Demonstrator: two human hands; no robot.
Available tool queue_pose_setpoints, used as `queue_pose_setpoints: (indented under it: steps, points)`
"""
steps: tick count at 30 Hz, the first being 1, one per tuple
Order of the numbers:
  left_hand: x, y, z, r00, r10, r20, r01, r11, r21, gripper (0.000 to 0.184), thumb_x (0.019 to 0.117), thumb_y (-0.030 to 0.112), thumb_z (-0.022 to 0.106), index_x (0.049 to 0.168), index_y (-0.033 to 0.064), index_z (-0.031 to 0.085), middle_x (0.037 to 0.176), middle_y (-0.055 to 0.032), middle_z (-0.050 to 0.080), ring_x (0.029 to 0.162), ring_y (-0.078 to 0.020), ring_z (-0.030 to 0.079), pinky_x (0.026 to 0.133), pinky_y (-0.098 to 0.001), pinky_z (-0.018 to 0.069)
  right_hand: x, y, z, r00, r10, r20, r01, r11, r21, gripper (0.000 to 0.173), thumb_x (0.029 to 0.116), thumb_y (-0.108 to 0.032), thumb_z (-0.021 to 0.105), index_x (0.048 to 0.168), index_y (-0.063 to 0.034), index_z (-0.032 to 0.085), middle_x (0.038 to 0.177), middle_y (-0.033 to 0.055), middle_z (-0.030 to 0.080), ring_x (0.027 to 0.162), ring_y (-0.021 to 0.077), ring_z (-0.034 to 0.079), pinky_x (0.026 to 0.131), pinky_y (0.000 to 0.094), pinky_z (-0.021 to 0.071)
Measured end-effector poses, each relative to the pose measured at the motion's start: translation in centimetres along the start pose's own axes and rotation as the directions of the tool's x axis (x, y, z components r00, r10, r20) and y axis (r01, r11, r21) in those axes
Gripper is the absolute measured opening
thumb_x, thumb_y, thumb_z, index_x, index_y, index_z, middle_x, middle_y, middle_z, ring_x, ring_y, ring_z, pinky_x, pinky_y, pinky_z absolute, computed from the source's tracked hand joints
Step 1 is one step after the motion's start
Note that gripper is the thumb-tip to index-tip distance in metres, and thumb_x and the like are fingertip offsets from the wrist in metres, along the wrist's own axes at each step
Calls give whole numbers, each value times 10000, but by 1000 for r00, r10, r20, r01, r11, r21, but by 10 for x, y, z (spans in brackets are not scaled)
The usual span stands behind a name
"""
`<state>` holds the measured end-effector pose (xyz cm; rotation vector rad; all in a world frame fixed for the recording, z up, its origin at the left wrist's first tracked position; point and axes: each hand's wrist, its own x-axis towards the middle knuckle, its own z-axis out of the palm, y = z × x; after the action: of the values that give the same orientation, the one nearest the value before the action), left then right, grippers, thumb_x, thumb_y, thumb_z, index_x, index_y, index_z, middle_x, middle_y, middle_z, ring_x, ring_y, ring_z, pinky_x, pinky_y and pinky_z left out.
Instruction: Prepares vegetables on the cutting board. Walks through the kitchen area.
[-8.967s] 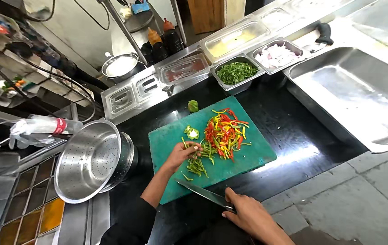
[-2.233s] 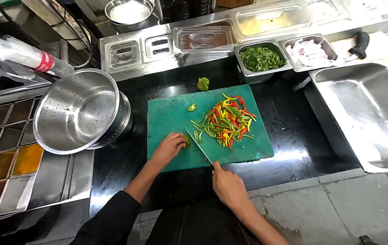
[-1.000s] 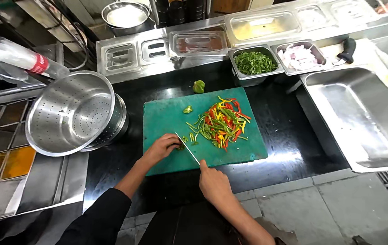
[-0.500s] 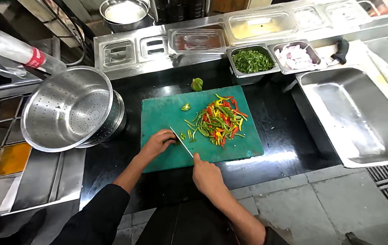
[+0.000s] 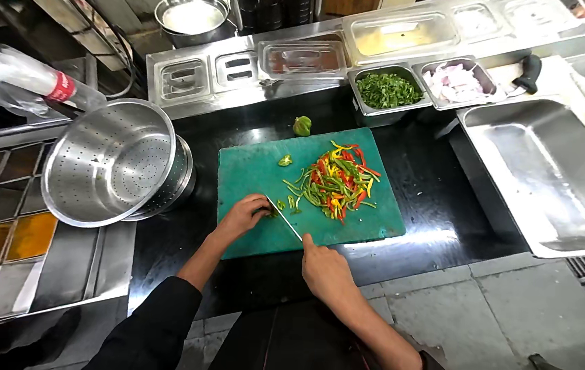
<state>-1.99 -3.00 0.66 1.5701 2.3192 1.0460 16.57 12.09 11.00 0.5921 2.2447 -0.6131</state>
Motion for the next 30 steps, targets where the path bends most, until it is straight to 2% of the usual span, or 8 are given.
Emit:
queue_pose_setpoints:
  steps: [4, 9, 16, 20, 22, 24, 28, 30]
  points:
    - [1, -3, 0, 1000, -2, -6, 2, 1000, -11, 78, 913, 11, 723, 986, 6, 750, 1106, -129, 716, 1072, -213, 698, 983, -350, 563, 27, -4, 3, 999, -47, -10, 48, 997, 67, 352, 1102, -198, 367, 1430, -103, 454, 1131, 199, 689, 1103, 378, 682, 892, 534, 539]
    - [-2, -2, 2, 1000, -2, -19, 2, 1000, -12, 80, 910, 13, 729, 987, 12, 753, 1086, -125, 718, 1066, -214, 696, 992, -349, 557, 49, -20, 2, 991, -82, -104, 90, 993, 72, 316, 1070, -152, 452, 1381, -100, 476, 1053, 183, 698, 1018, 378, 705, 814, 532, 563]
    - [-23, -9, 6, 994, -37, -106, 34, 999, -27, 100, 948, 84, 697, 1023, 43, 747, 1126, -81, 703, 1098, -153, 674, 1004, -310, 549, 12, 15, 16, 998, 5, -63, -7, 999, -32, 373, 1093, -159, 339, 1451, -124, 441, 1082, 203, 706, 1025, 402, 709, 820, 541, 556]
    - [-31, -2, -5, 949, -210, -235, 229, 972, 57, 139, 952, 61, 671, 1054, 0, 743, 1217, -176, 677, 1192, -327, 634, 1029, -486, 518, 3, 28, 20, 981, 7, -195, -14, 999, -34, 342, 1096, -189, 347, 1392, -133, 507, 1067, 184, 707, 949, 385, 723, 757, 511, 561]
    - [-29, 11, -8, 891, -254, -376, 294, 954, 54, 170, 961, 80, 644, 1084, 7, 736, 1218, -175, 679, 1181, -330, 630, 1012, -493, 519, 0, 35, 30, 937, -28, -348, 18, 999, -34, 301, 1075, -186, 413, 1311, -118, 587, 1015, 178, 717, 863, 381, 732, 684, 496, 566]
    - [-23, 29, -11, 882, -174, -438, 221, 974, 57, 199, 958, 127, 632, 1088, 28, 745, 1187, -133, 698, 1162, -269, 631, 1014, -432, 506, -1, 42, 36, 869, -63, -490, 52, 998, -35, 245, 1015, -154, 554, 1233, -86, 643, 971, 183, 722, 832, 390, 729, 661, 500, 567]
    - [-5, 48, -11, 984, -7, -180, 21, 997, 79, 238, 1008, 236, 609, 1130, 108, 768, 1202, -26, 719, 1217, -206, 621, 1068, -452, 473, 6, 57, 46, 644, -190, -741, 127, 982, -142, 205, 826, -96, 786, 1003, -51, 693, 759, 146, 688, 650, 354, 706, 526, 470, 555]
    - [6, 46, -11, 1000, -2, 2, 2, 994, 108, 275, 1038, 270, 579, 1208, 128, 742, 1248, -20, 710, 1243, -223, 618, 1084, -516, 444, 6, 60, 43, 602, -225, -766, 135, 974, -180, 221, 803, -87, 811, 977, -45, 682, 749, 144, 680, 640, 351, 699, 521, 465, 548]
